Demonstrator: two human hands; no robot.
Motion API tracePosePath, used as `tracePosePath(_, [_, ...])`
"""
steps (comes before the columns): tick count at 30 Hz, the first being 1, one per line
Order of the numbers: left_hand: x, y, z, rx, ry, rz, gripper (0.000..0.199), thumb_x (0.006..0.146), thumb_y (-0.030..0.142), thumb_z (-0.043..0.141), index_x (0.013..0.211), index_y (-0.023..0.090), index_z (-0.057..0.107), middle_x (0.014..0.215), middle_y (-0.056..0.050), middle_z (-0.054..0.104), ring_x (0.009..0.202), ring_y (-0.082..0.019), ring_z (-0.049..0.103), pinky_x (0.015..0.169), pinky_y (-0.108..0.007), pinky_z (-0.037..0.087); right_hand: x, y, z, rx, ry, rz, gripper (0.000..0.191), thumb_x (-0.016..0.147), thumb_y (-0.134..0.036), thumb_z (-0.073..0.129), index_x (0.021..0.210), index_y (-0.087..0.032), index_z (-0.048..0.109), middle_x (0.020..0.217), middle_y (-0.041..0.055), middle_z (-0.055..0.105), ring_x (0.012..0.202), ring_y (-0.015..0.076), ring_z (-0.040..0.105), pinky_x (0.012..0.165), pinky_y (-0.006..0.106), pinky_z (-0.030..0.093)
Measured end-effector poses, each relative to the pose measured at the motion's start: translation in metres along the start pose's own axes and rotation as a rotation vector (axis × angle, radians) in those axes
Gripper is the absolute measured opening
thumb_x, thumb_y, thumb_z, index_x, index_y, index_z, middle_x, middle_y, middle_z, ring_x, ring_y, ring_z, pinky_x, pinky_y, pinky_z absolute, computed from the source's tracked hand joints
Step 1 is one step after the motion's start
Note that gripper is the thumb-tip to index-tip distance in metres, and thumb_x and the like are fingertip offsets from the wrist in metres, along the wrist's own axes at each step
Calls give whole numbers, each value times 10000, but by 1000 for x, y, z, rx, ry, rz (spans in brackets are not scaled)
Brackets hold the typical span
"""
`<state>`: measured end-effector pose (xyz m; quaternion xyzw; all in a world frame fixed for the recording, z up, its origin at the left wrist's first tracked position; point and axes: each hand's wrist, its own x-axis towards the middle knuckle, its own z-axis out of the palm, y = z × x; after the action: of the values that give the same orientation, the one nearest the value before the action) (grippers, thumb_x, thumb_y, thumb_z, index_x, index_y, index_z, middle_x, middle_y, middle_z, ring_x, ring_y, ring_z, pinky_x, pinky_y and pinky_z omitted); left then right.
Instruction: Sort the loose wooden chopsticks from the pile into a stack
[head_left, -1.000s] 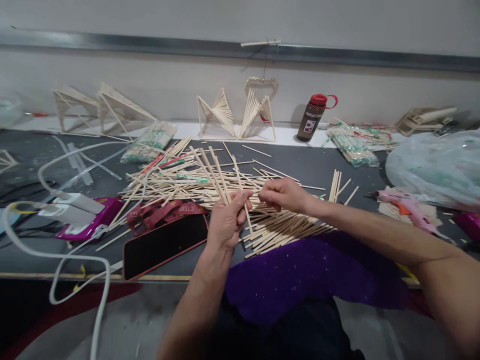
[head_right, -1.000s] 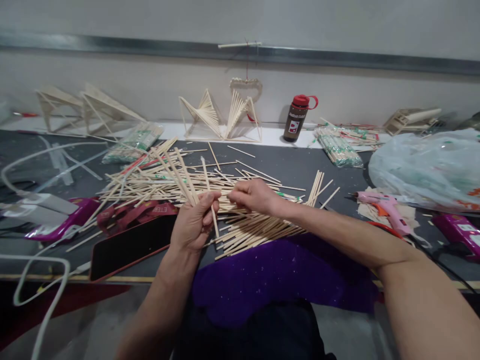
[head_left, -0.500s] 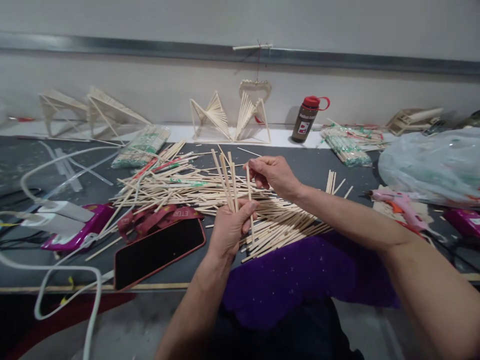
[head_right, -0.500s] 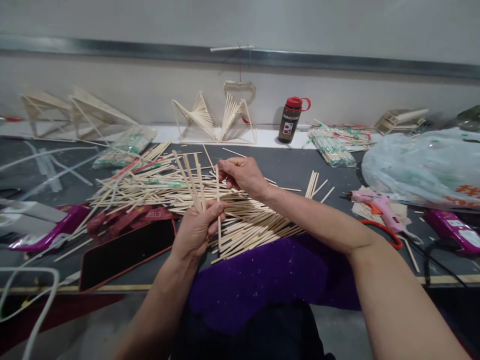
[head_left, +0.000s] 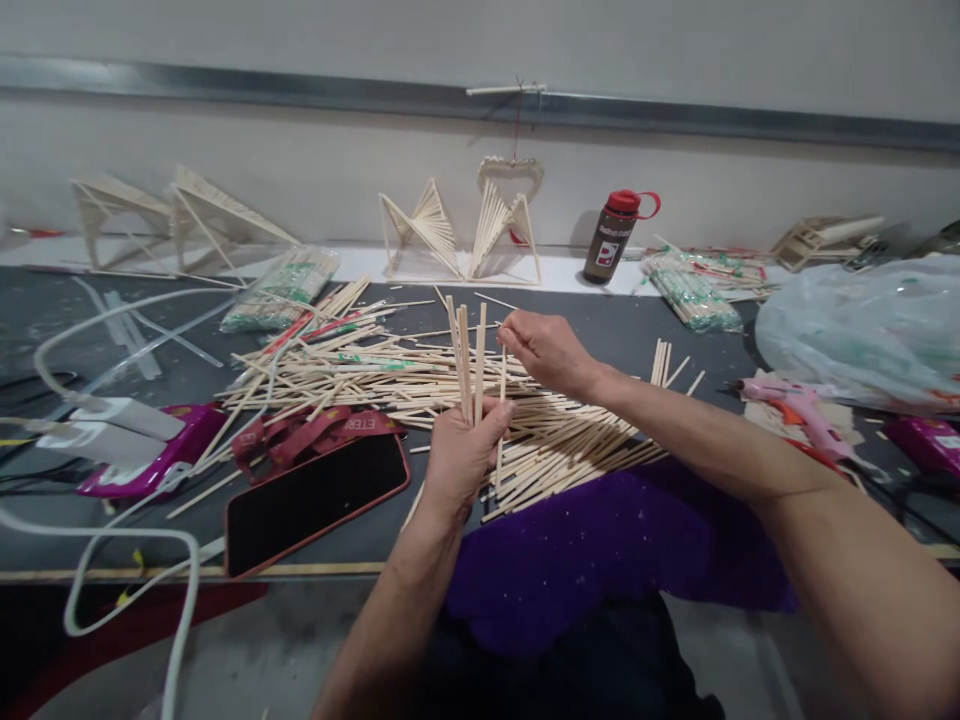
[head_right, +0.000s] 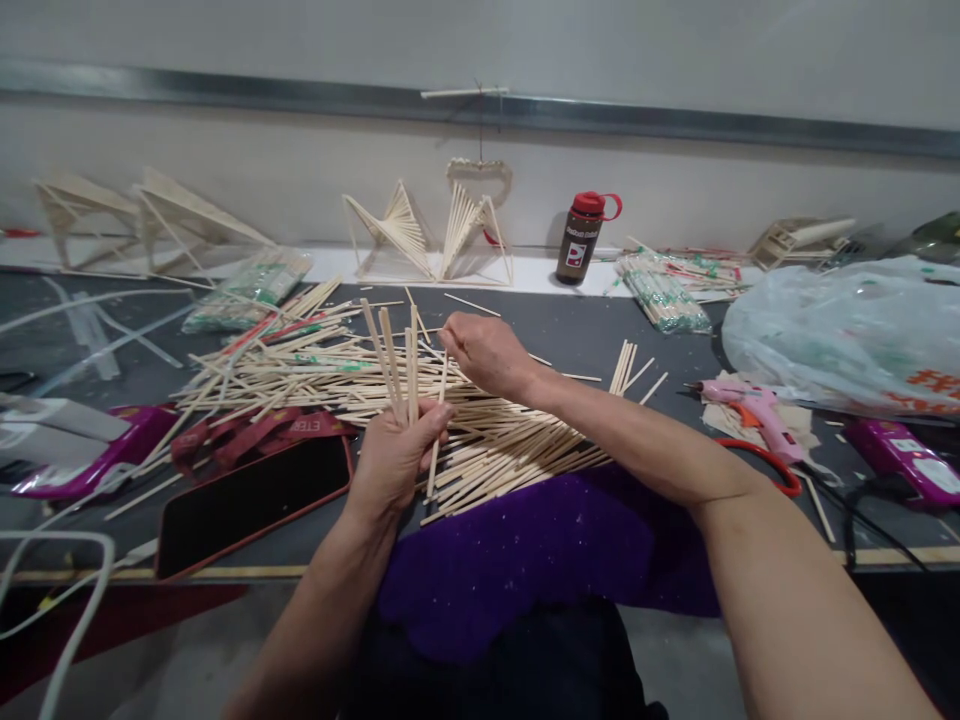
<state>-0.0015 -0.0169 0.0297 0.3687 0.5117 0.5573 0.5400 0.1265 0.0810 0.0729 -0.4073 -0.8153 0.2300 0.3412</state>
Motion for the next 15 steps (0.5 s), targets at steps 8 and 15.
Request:
tracePosePath(8, [3, 2, -1, -113, -35, -54, 331, 588, 375, 803, 694, 116, 627, 453, 46, 514, 304, -18, 320, 303, -156, 171, 10, 13, 9, 342, -120, 270, 240, 876, -304, 468, 679, -178, 518, 506, -45, 402, 447, 74, 313, 450, 223, 252])
tracePosePath(15, [5, 0, -4, -183, -146, -139, 332, 628, 383, 782, 715, 101, 631, 449, 53, 492, 283, -4, 294, 283, -131, 141, 7, 14, 4, -464, -12, -223, 276, 900, -255, 429, 730, -131, 608, 705, 48, 614, 623, 113, 466, 573, 260, 286])
